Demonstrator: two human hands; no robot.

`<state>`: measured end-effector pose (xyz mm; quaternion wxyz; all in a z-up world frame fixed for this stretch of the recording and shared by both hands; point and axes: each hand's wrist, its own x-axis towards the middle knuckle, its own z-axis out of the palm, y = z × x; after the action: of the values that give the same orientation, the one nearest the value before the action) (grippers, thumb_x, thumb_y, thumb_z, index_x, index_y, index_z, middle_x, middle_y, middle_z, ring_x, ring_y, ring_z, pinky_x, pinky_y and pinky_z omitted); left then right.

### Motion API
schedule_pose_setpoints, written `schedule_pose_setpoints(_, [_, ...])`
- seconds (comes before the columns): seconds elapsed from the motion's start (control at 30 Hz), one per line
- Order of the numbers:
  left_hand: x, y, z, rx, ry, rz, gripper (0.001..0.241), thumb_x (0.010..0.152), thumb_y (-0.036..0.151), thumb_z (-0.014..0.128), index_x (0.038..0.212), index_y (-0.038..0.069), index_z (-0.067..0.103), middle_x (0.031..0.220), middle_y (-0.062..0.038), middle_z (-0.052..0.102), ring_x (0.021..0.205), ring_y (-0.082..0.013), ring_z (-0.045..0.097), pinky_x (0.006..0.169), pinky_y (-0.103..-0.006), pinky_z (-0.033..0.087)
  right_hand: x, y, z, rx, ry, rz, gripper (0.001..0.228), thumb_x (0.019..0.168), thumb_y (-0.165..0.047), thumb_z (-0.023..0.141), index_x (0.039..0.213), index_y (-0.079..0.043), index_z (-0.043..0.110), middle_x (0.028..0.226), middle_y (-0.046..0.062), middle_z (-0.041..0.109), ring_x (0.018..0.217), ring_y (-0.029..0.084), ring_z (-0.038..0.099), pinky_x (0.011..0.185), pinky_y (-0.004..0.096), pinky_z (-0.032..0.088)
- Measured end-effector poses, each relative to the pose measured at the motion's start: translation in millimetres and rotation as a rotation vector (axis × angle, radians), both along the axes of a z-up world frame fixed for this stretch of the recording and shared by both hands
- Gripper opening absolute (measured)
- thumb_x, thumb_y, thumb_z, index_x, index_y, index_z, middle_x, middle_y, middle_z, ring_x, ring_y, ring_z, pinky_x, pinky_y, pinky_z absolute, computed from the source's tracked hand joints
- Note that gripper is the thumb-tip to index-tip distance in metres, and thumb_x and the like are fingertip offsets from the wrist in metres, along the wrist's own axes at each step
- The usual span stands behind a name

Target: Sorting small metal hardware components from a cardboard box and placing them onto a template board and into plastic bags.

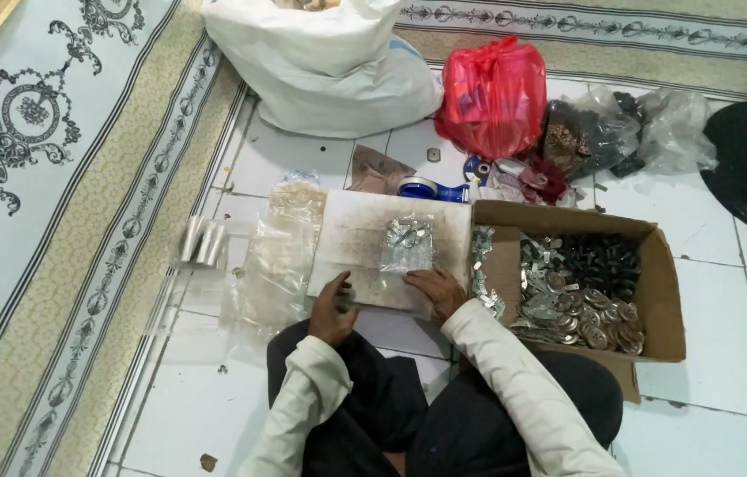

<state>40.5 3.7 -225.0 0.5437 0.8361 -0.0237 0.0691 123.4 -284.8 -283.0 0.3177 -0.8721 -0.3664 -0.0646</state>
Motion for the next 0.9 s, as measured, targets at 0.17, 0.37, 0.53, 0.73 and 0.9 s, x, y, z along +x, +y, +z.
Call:
schedule_pose_setpoints(0.17, [54, -19, -9, 0.151, -0.170, -0.204, 0.069, 0.081, 0.006, 0.084, 0.145, 0.009, 0.058, 0.134, -0.017, 0.065, 0.132, -0.0397, 0.055, 0.120, -0.0540, 0.035, 5, 5, -15, 0.087, -0.022, -0.062, 0.041, 0.100, -0.041, 0.049, 0.135, -0.032, 0.067, 0.129, -0.005, 0.072, 0.125, 0.021, 0.064, 0.115, 0.057, 0.034])
schedule_pose_setpoints(0.37, [80, -28, -31, 0.086, -0.298, -0.259, 0.018, 0.082, 0.010, 0.086, 0.097, 0.017, 0.080, 0.098, -0.001, 0.080, 0.099, -0.0202, 0.075, 0.102, -0.0350, 0.050, 2, 3, 28, 0.208, 0.244, -0.128, 0.024, 0.093, -0.030, 0.068, 0.116, -0.028, 0.077, 0.107, -0.003, 0.080, 0.108, 0.024, 0.073, 0.105, 0.054, 0.047])
schedule_pose_setpoints(0.53, [73, -27, -14, 0.034, -0.408, -0.224, 0.014, 0.081, 0.017, 0.090, 0.086, 0.017, 0.076, 0.092, -0.003, 0.078, 0.089, -0.0248, 0.076, 0.092, -0.0378, 0.053, -2, 5, 51, 0.379, 0.504, -0.263, 0.029, 0.083, -0.023, 0.087, 0.112, -0.023, 0.082, 0.089, 0.006, 0.082, 0.095, 0.028, 0.077, 0.086, 0.045, 0.060])
schedule_pose_setpoints(0.73, [61, -32, 4, -0.002, -0.340, -0.230, 0.013, 0.082, 0.019, 0.090, 0.083, 0.011, 0.079, 0.088, -0.008, 0.078, 0.084, -0.0284, 0.076, 0.088, -0.0385, 0.054, -15, 12, 60, 0.408, 0.645, -0.386, 0.035, 0.087, -0.020, 0.081, 0.121, -0.018, 0.076, 0.079, 0.014, 0.079, 0.083, 0.029, 0.077, 0.078, 0.047, 0.061])
schedule_pose_setpoints(0.9, [51, -33, -9, 0.010, -0.316, -0.085, 0.013, 0.084, 0.019, 0.087, 0.079, 0.014, 0.077, 0.089, -0.004, 0.077, 0.085, -0.0268, 0.073, 0.090, -0.0384, 0.053, -7, 5, 44, 0.315, 0.568, -0.391, 0.058, 0.081, -0.024, 0.087, 0.135, -0.021, 0.068, 0.076, 0.006, 0.079, 0.083, 0.025, 0.076, 0.080, 0.044, 0.061])
